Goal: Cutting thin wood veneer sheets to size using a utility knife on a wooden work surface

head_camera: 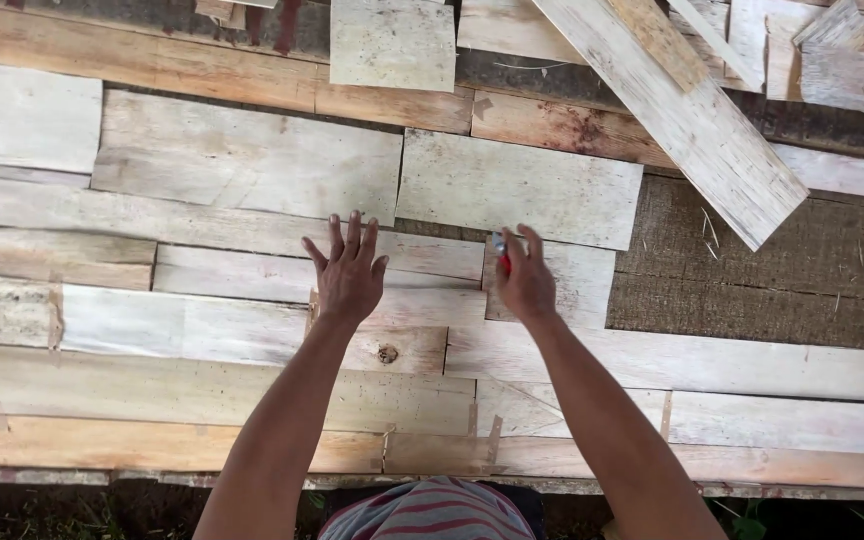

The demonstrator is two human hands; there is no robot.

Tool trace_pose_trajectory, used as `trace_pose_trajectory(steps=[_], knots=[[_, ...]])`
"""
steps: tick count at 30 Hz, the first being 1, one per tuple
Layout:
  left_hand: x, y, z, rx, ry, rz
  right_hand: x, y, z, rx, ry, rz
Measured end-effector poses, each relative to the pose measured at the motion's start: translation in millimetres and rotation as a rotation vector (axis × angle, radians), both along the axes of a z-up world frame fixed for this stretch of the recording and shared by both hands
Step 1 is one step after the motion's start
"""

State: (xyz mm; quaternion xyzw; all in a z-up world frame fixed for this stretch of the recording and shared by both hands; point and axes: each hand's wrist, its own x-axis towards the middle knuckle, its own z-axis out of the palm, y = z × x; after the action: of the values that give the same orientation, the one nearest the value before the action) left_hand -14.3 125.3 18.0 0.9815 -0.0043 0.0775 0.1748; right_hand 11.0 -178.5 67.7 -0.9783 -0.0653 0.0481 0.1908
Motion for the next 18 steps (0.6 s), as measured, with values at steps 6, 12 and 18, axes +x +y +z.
trace_pose_trajectory(steps=[6,12,18], knots=[[69.9,1.6,26.7,0.098,0.361,-0.111,44.6,-18.9,-10.7,-0.035,-0.024,-0.067],[100.8,11.9,-0.9,0.129,0.352,-0.248,59.8,-15.0,-12.3,-0.054,0.052,-0.095],[105.2,15.5,7.7,0.023,0.426,-0.245,62.6,-18.8,-29.7,-0.05,0.023,-0.111]])
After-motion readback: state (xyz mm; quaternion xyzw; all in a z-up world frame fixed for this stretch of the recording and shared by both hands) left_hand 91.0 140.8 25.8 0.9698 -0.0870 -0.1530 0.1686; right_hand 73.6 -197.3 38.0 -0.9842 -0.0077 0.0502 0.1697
